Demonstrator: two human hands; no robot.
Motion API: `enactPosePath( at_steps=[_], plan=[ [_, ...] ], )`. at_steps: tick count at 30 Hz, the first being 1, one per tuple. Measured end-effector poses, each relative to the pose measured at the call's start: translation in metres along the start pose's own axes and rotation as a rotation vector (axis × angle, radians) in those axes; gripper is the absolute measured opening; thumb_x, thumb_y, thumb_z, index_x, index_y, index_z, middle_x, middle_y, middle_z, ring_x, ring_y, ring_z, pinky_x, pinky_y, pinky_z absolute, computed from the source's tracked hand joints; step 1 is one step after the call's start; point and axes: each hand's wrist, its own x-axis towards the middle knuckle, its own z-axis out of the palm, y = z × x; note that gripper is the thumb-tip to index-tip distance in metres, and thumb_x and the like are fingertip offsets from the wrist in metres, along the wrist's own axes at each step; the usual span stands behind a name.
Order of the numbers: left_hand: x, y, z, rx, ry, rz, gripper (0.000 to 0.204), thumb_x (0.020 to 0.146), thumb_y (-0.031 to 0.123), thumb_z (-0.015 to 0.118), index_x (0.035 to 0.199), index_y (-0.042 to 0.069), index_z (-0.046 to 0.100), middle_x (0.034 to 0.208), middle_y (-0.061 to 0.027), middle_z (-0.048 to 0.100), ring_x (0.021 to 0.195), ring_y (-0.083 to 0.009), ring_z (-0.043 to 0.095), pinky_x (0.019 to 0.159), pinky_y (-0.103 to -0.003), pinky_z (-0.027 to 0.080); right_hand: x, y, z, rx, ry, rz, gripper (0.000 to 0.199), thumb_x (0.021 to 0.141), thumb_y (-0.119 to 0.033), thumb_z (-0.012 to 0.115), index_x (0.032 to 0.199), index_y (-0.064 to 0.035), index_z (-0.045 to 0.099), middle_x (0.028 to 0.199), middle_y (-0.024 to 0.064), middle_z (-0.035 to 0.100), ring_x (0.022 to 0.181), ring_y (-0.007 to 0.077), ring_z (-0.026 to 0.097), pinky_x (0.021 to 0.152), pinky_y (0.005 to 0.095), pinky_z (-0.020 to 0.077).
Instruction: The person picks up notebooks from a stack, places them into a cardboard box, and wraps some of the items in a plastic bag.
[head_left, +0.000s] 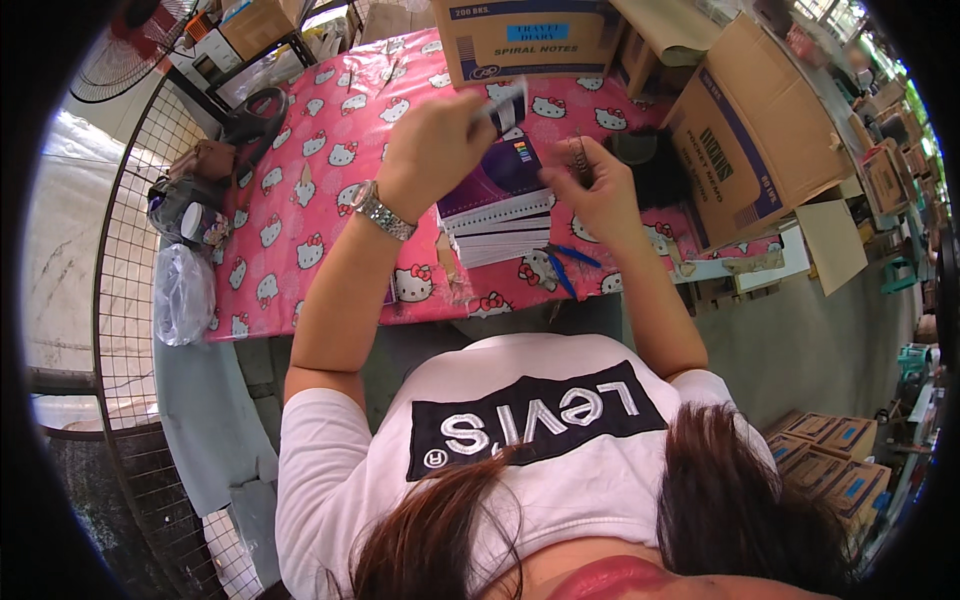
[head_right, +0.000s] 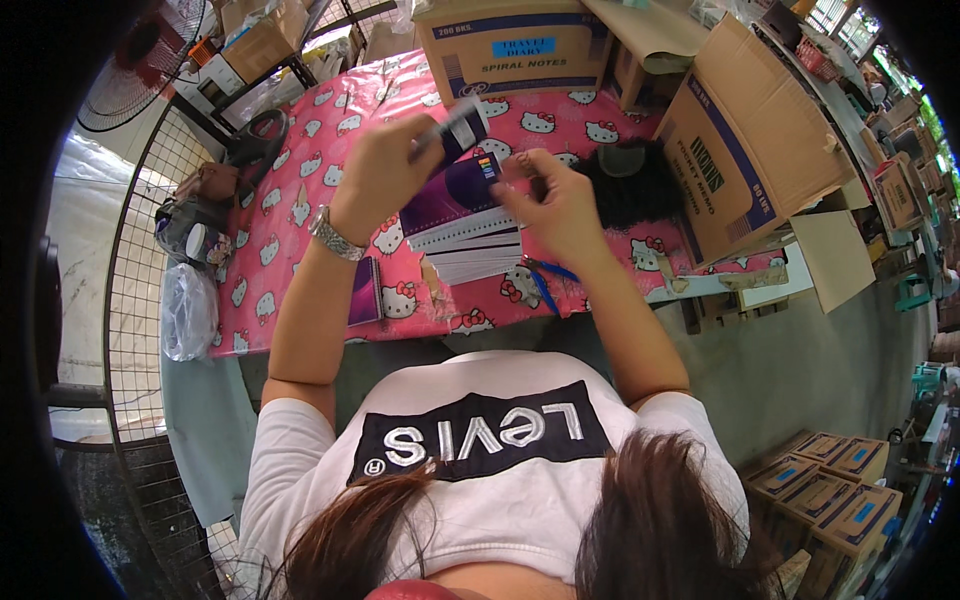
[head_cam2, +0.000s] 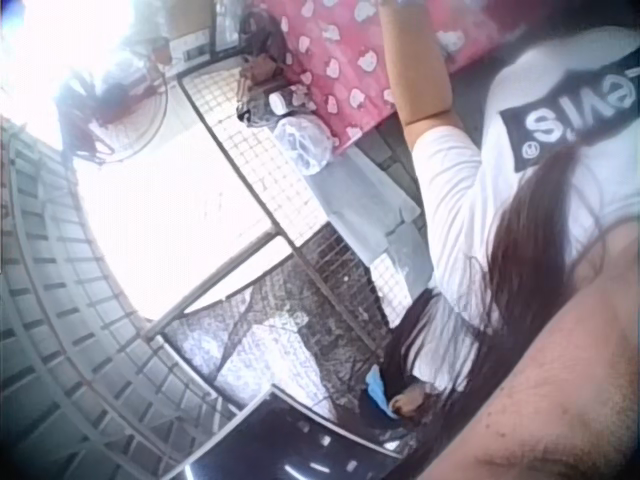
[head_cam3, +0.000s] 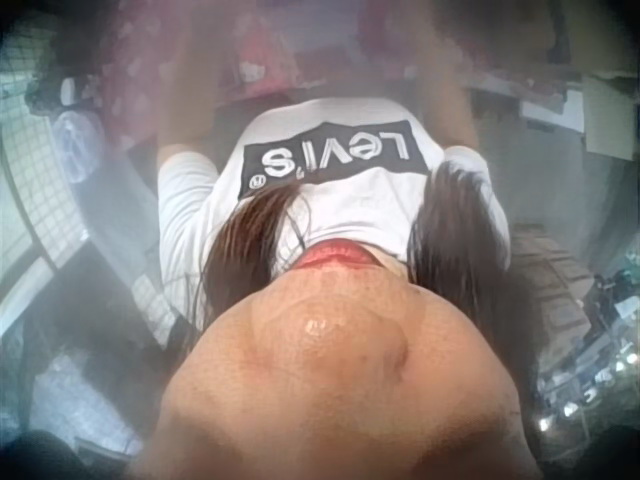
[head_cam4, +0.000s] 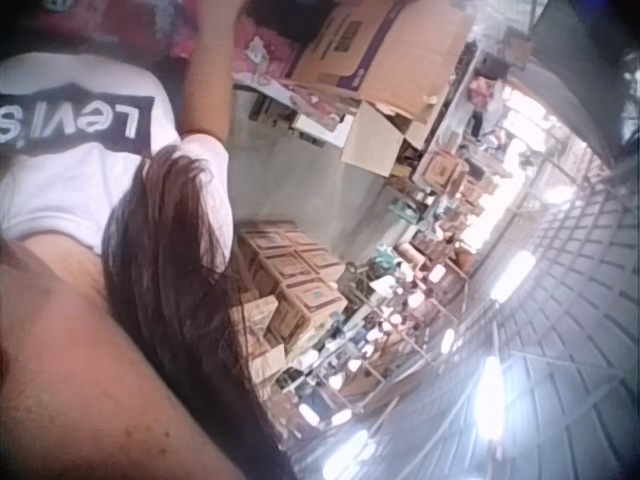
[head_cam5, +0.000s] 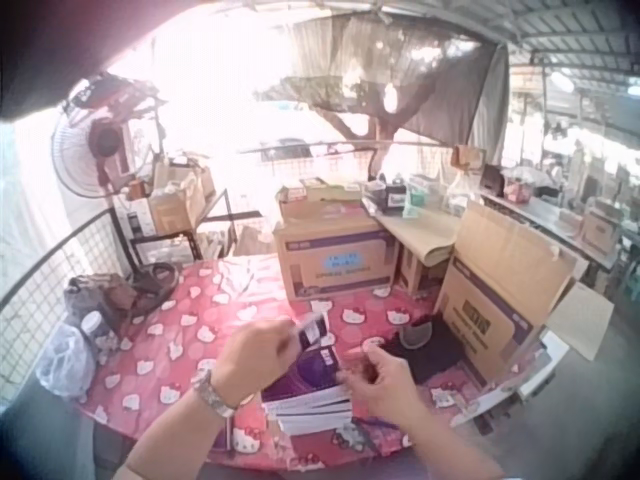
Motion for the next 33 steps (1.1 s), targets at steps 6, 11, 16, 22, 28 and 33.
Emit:
enactPosePath(
  at_steps=[6, 11, 16, 22, 28, 33],
  plan=[
    [0.000, 0.003, -0.004, -0.796, 0.098, -0.419, 0.017, 0.091, 0.015, 0.057, 0.095, -0.001, 0.061, 0.081, -0.0092, 0.067, 0.066, -0.0183, 0.064, 0.061, -0.031, 0.050, 0.000, -0.049, 0.030, -0.595, 0.173, -0.549, 0.046, 0.074, -0.016, 0.075, 0.118, -0.0086, 0.062, 0.102, 0.0096, 0.067, 0.089, 0.0291, 0.066, 0.073, 0.0374, 0.0543],
    [-0.014, -0.006, 0.004, -1.076, 0.411, -0.252, 0.041, 0.090, 0.005, 0.054, 0.129, -0.001, 0.042, 0.113, -0.0131, 0.062, 0.100, -0.0216, 0.060, 0.080, -0.029, 0.051, 0.015, -0.042, 0.010, -0.130, 0.083, -0.069, 0.029, 0.083, -0.010, 0.070, 0.111, -0.0044, 0.064, 0.078, 0.0033, 0.065, 0.063, 0.0113, 0.057, 0.057, 0.0269, 0.0457],
    [-0.025, -0.023, 0.021, -0.859, 0.245, -0.230, 0.061, 0.083, -0.004, 0.054, 0.140, 0.003, 0.032, 0.131, -0.0166, 0.047, 0.114, -0.0222, 0.052, 0.100, -0.038, 0.043, 0.024, 0.002, 0.017, 0.253, -0.139, 0.174, 0.022, 0.087, -0.010, 0.069, 0.107, -0.0024, 0.065, 0.071, -0.0016, 0.059, 0.060, 0.0019, 0.044, 0.053, 0.0222, 0.0367],
    [-0.034, -0.012, 0.045, -0.149, 0.462, 0.017, 0.062, 0.078, -0.004, 0.052, 0.138, 0.009, 0.043, 0.140, -0.0193, 0.036, 0.130, -0.0353, 0.037, 0.107, -0.046, 0.035, 0.009, 0.008, 0.032, -0.080, 0.011, 0.055, 0.030, 0.086, -0.014, 0.068, 0.112, -0.0029, 0.057, 0.079, 0.0161, 0.065, 0.060, 0.0236, 0.059, 0.060, 0.0355, 0.0461],
    [-0.034, 0.019, 0.048, 0.160, 0.246, 0.126, 0.030, 0.085, 0.008, 0.055, 0.115, 0.008, 0.058, 0.122, -0.0126, 0.055, 0.121, -0.0281, 0.048, 0.113, -0.052, 0.021, 0.006, -0.005, 0.017, -0.116, -0.051, 0.071, 0.035, 0.088, -0.015, 0.066, 0.119, -0.0035, 0.055, 0.101, 0.0174, 0.065, 0.085, 0.0263, 0.064, 0.076, 0.0350, 0.0485],
    [-0.019, 0.012, 0.046, 0.122, 0.237, 0.182, 0.022, 0.086, 0.007, 0.054, 0.107, 0.006, 0.059, 0.098, -0.0109, 0.062, 0.099, -0.0295, 0.056, 0.094, -0.042, 0.038, -0.005, 0.000, 0.014, 0.069, 0.199, -0.227, 0.050, 0.096, -0.024, 0.059, 0.139, -0.0032, 0.044, 0.137, 0.0161, 0.052, 0.119, 0.0237, 0.055, 0.099, 0.0316, 0.0417]
  ],
)
